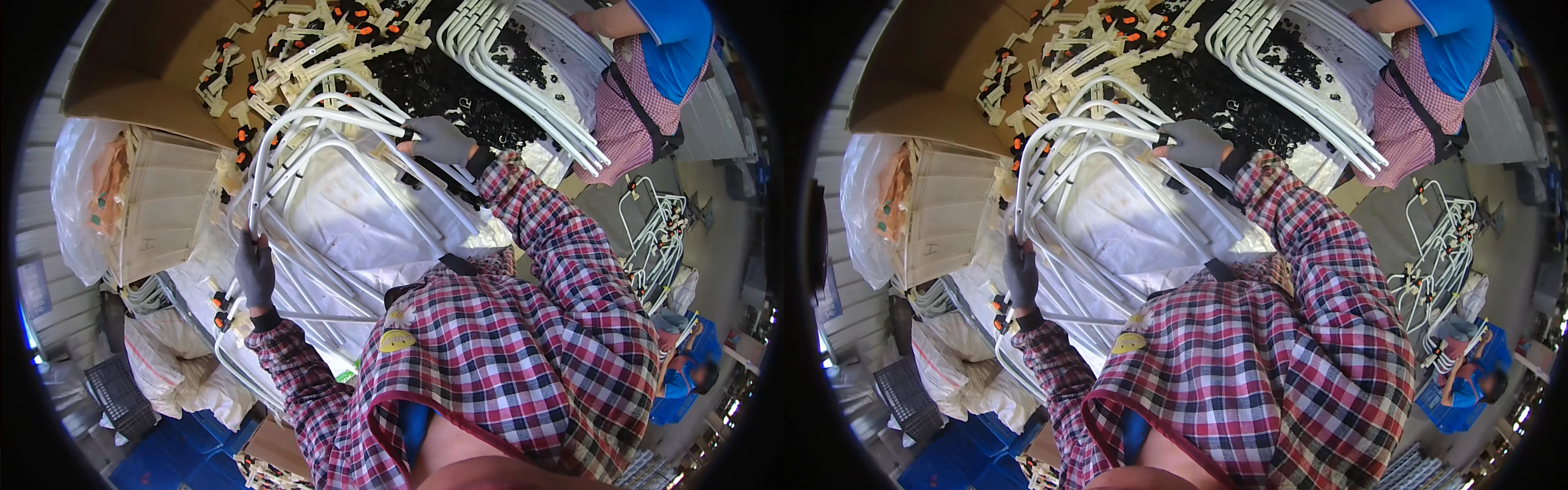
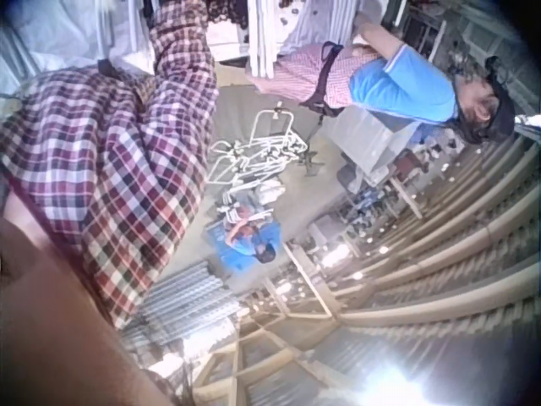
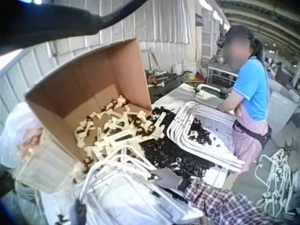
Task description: The person assembles white metal frame components by inserting black plastic connectors into the frame ends. The person repeatedly picks up frame pieces and connectors, aligns them, and secures them together. Completed frames are stacked on a nearby surface.
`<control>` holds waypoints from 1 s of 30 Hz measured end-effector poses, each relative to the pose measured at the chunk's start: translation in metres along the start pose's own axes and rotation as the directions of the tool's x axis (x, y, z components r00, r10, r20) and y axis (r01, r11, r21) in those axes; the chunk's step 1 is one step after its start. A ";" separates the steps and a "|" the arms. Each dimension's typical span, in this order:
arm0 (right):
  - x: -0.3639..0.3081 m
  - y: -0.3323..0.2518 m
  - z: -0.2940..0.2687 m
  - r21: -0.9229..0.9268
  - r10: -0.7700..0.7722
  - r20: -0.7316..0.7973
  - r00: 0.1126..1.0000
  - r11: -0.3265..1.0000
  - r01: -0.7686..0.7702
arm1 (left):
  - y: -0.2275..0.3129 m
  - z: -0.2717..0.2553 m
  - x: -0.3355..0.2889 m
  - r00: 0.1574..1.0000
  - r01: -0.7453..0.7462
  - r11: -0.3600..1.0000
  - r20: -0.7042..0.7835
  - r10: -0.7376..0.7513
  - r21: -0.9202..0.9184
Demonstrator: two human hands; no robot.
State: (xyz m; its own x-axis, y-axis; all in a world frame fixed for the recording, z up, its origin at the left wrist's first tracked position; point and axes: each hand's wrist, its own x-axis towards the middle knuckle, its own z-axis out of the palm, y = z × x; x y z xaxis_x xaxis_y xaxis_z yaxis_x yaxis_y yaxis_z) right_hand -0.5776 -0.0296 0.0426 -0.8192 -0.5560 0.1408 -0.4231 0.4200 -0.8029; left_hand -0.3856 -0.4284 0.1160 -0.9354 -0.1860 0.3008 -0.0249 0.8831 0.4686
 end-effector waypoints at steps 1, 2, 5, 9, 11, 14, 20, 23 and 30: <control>0.007 0.002 0.002 -0.002 0.004 0.027 1.000 1.000 -0.004 | 0.000 -0.001 -0.002 1.000 -0.013 0.998 -0.009 0.013 0.059; 0.007 0.001 -0.001 0.048 -0.054 0.036 0.998 0.998 0.052 | 0.001 -0.003 -0.002 1.000 0.022 0.998 0.020 -0.023 0.060; 0.026 -0.010 -0.010 0.345 -0.122 0.168 0.978 0.937 0.058 | 0.018 -0.004 0.001 0.998 0.000 0.998 0.058 -0.004 0.067; 0.077 -0.087 -0.072 -0.353 -0.273 -0.001 0.962 0.900 0.255 | 0.093 0.017 0.031 0.981 -0.171 0.985 0.101 0.167 0.032; 0.107 -0.106 -0.038 -0.625 -0.538 0.239 0.809 0.553 0.552 | 0.116 0.033 0.045 0.932 -0.362 0.923 0.057 0.358 0.132; 0.088 -0.152 0.034 -0.579 -0.496 0.481 0.723 0.440 0.687 | 0.116 0.058 0.048 0.962 -0.255 0.967 0.095 0.254 0.003; 0.113 -0.051 -0.086 -0.263 -0.311 -0.446 0.840 0.942 0.209 | 0.084 0.042 0.039 0.988 -0.048 0.942 0.121 0.093 -0.332; 0.152 0.043 -0.125 -0.373 0.092 -0.739 0.667 0.770 -0.519 | 0.039 0.021 0.006 0.996 0.061 0.893 0.086 -0.026 -0.445; 0.129 0.098 -0.089 0.147 0.512 -0.496 0.701 0.845 -0.514 | 0.042 0.006 0.005 0.931 0.364 0.712 0.260 -0.256 -0.600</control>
State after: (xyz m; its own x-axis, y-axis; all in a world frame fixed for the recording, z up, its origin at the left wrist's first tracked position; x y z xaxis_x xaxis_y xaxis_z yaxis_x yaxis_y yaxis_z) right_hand -0.7591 0.0038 0.0332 -0.9831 0.1816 -0.0250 0.1202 0.5355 -0.8359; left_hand -0.3937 -0.3897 0.1326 -0.9562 -0.2874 -0.0560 -0.1461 0.3026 0.9419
